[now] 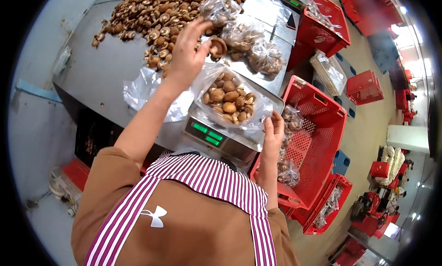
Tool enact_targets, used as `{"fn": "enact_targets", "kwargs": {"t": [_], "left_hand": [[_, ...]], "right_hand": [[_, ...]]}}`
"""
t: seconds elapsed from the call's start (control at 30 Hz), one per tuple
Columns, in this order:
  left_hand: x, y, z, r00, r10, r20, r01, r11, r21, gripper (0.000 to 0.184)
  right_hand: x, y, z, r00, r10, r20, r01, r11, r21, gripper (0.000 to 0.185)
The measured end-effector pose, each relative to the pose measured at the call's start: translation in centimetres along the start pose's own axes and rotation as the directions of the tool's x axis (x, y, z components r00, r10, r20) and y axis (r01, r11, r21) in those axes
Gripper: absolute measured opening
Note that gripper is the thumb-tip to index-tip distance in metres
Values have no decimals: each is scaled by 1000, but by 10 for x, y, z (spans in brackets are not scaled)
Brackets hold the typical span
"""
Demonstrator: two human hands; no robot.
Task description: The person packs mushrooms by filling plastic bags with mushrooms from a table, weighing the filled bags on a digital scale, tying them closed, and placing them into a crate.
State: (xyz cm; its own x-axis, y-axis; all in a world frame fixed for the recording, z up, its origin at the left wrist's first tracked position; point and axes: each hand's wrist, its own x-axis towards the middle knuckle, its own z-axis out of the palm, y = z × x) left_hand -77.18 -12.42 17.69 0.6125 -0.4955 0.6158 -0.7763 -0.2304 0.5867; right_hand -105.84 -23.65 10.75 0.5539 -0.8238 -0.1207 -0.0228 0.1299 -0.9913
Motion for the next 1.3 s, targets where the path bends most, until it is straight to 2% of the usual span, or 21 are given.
{"fn": "enact_targets", "kwargs": {"t": [0.07,0.1,0.23,0.27,0.33,0.4,0.47,0.53,0.6,0.67,0.73,0.8,0.87,0.93,0.97,1.0,1.07,1.2,1.23,1.27,1.3], "left_hand": [[-3,-17,-12,999,-7,-32,6,1000,-7,42],[-11,-16,-16,995,-99,17,101,986,-131,42],[-54,-15,-20,954,-228,194,227,974,27,66],[-58,-6,-22,903,-320,286,356,931,-85,75],[-73,-15,-7,885,-339,318,342,939,48,80],[-80,-19,6,894,-338,295,353,935,1,72],[-80,-22,12,913,-304,272,318,948,-5,50],[-78,-20,14,920,-277,277,321,939,-127,32],[-78,-12,15,918,-274,286,331,927,-175,29],[-77,3,13,834,-393,387,528,771,-355,26],[-68,15,-2,741,-361,566,659,549,-514,17],[-53,46,-19,746,-366,557,665,458,-590,17],[-46,52,-24,793,-285,538,603,489,-630,13],[-38,63,-23,764,-302,570,642,444,-625,15],[-43,55,-18,759,-285,586,643,474,-602,17],[-57,53,-13,757,-310,575,647,478,-594,18],[-58,62,-19,696,-158,700,688,426,-588,17],[-67,92,-10,635,-144,759,758,307,-576,18],[-75,90,-5,597,-106,795,777,322,-541,18],[-78,90,-2,555,-69,829,795,338,-504,18],[-77,96,-6,495,-22,869,814,362,-455,20]], "right_hand": [[-1,3,-3,1000,-18,-2,17,995,-94,53],[-1,1,-2,1000,-22,-1,22,992,-125,56],[-5,-3,6,1000,-9,-12,6,974,-228,72],[-5,-5,11,1000,-20,-21,15,972,-234,74],[-6,-14,24,998,-55,-35,39,935,-354,74],[-1,-14,31,994,-97,-45,65,882,-467,75],[8,-5,29,995,-55,-79,3,837,-547,68],[10,-12,28,994,-45,-98,-18,829,-559,39],[15,-4,18,992,-73,-103,15,877,-480,28],[22,5,12,974,-199,-110,128,878,-461,19],[11,-23,18,982,-179,-59,151,933,-327,16],[-2,-69,31,971,-238,-28,218,924,-314,15],[-4,-99,42,887,-461,29,453,856,-247,15],[9,-81,36,944,-324,69,328,886,-329,18],[12,-80,36,986,-159,49,166,969,-182,22],[12,-66,29,987,-69,142,64,997,42,25],[8,-56,28,985,-85,152,63,988,143,23],[8,-49,29,929,-158,336,86,972,220,30],[10,-40,28,910,-138,392,105,989,104,35],[6,-47,38,934,-202,293,150,970,190,31],[10,-47,36,927,-102,361,46,986,161,30]]}}
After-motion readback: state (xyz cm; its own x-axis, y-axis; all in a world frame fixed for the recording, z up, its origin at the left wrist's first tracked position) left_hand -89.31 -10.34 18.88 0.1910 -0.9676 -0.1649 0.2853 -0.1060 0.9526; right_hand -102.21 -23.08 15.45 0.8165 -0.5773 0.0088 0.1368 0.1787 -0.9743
